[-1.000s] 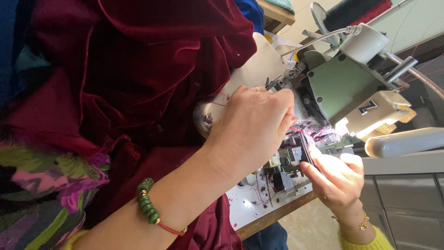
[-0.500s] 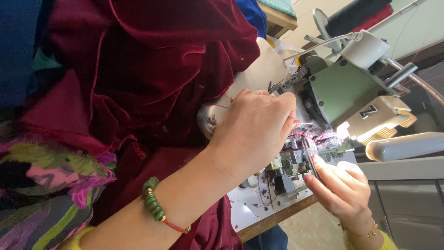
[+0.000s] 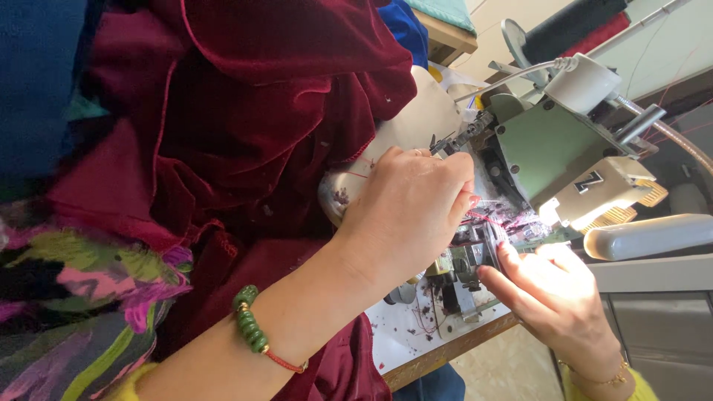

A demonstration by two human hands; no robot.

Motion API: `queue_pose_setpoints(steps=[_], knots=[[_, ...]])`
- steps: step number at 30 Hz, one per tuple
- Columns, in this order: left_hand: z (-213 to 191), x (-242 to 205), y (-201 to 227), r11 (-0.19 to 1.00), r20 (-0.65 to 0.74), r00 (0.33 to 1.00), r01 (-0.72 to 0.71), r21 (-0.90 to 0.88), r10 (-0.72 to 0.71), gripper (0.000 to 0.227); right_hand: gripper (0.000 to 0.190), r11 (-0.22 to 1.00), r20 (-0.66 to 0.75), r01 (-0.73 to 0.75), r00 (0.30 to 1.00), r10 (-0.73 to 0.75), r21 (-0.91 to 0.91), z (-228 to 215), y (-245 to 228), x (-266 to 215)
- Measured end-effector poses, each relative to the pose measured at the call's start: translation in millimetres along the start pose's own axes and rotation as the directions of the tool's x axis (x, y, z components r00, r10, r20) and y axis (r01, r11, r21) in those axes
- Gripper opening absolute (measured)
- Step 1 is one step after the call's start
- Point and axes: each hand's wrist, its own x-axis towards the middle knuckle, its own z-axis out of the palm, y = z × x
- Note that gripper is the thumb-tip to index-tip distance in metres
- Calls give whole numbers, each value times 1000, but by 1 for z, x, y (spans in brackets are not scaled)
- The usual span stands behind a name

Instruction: Threading and adjusting an industrial sewing machine using hands and a small tool

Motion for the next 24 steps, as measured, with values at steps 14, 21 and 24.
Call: queue_pose_setpoints(steps=[14, 21, 24], knots=[[-4, 1, 0, 997, 21, 999, 30, -75, -29, 14, 17, 988, -174, 86, 983, -63, 130, 0, -8, -40], [-20, 15, 12, 960, 166, 980, 151, -236, -113, 15, 17, 975, -478, -97, 859, 184, 201, 30, -18, -107], [-23, 23, 16, 938, 187, 969, 210, -275, -162, 18, 51, 940, -674, -282, 657, 336, 193, 69, -15, -142]])
